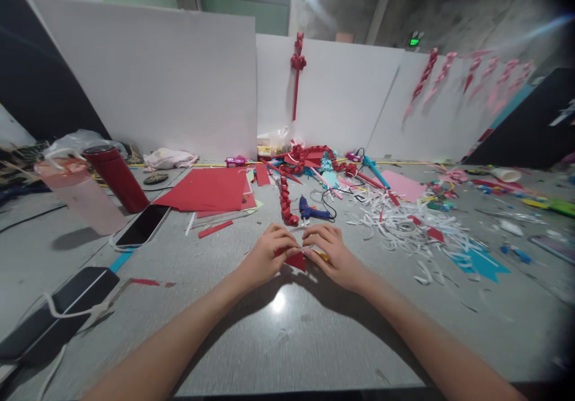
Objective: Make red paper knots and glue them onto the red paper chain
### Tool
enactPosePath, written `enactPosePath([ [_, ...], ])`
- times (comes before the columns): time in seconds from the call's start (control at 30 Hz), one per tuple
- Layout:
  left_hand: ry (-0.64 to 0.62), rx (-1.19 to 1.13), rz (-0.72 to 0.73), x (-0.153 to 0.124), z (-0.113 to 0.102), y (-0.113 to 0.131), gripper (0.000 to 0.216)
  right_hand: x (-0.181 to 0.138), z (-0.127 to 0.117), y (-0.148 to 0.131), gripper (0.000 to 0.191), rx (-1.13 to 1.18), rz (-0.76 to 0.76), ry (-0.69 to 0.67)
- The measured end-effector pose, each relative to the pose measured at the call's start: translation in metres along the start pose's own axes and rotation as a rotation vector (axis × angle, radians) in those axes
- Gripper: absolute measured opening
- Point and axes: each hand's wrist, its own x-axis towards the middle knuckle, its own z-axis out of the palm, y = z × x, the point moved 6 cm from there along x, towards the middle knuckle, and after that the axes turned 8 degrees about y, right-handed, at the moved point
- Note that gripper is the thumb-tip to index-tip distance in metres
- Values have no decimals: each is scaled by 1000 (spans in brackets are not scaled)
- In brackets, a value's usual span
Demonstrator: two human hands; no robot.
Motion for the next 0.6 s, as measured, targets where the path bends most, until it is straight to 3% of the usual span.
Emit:
enactPosePath([
  [0.1,92,3,-39,1,-5,-2,23,-2,2,4,20,70,35,-6],
  [0.23,210,-61,-248,1,-13,-22,54,-1,-5,9,21,161,102,94],
  [0.43,115,-381,-632,-6,-2,-57,44,2,-13,8,22,241,131,183],
  [0.6,15,-610,-673,-8,6,-50,39,0,-16,14,28,190,172,224],
])
